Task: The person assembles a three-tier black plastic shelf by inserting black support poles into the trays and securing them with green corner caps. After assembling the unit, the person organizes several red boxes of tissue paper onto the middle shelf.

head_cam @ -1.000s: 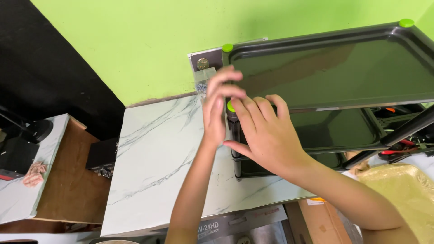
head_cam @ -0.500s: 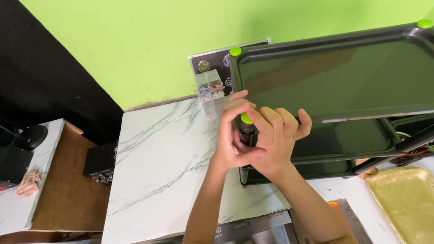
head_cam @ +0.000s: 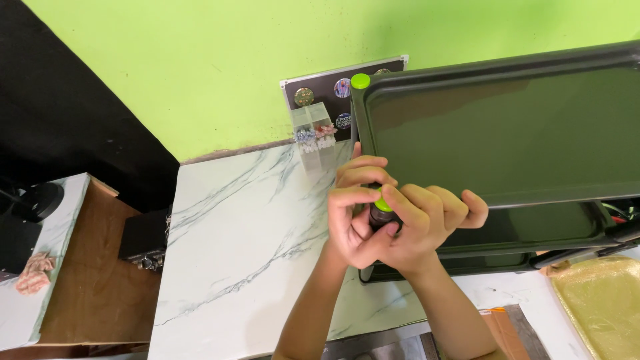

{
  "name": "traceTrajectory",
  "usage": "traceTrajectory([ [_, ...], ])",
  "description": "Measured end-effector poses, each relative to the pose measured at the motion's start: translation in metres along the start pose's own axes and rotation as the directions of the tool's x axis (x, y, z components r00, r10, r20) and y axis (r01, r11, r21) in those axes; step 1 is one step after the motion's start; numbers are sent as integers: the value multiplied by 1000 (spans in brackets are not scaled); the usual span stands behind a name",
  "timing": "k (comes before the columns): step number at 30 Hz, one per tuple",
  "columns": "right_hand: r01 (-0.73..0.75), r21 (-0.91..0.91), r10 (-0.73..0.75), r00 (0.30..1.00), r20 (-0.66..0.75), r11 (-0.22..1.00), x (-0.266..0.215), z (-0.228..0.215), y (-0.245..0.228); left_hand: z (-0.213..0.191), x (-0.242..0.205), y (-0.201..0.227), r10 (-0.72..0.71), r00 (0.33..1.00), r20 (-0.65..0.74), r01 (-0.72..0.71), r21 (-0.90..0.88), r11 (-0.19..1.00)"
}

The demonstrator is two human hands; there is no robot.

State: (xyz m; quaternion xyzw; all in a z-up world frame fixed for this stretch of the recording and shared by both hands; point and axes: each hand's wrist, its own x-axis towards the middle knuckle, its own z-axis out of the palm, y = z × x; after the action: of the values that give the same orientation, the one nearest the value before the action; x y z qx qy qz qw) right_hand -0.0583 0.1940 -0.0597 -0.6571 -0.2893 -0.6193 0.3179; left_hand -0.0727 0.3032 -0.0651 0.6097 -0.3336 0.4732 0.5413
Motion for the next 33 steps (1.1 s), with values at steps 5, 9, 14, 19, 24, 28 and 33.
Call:
traceTrajectory([
  [5,-19,-13,19,1000,-8,1000,-3,2,1,2,3,-6,38,999,-37,-39,-23,999],
  [9,-40,-35,39,999,-21,999,-4,5,0,4,3,-11,54,996,-64,-58,-63,996],
  [14,-42,-14,41,997,-63,999,-3,7,0,6,-1,-17,62,994,-85,-66,-47,997],
  [19,-30,-47,28,999,-40,998,1,4,-4,4,0,-21,110,990,-90,-116,-65,991],
  [24,33,-57,-29,997,74,998,18,-16,-5,-4,4,-24,51,998,-27,-52,-28,998],
  [28,51,71,-69,959,275,996,68,-53,-2,-13,31,-32,52,998,-29,-53,-34,998],
  [33,185,208,-278,676,682,960,136,-35,12,-21,70,-45,-74,993,92,38,345,938],
])
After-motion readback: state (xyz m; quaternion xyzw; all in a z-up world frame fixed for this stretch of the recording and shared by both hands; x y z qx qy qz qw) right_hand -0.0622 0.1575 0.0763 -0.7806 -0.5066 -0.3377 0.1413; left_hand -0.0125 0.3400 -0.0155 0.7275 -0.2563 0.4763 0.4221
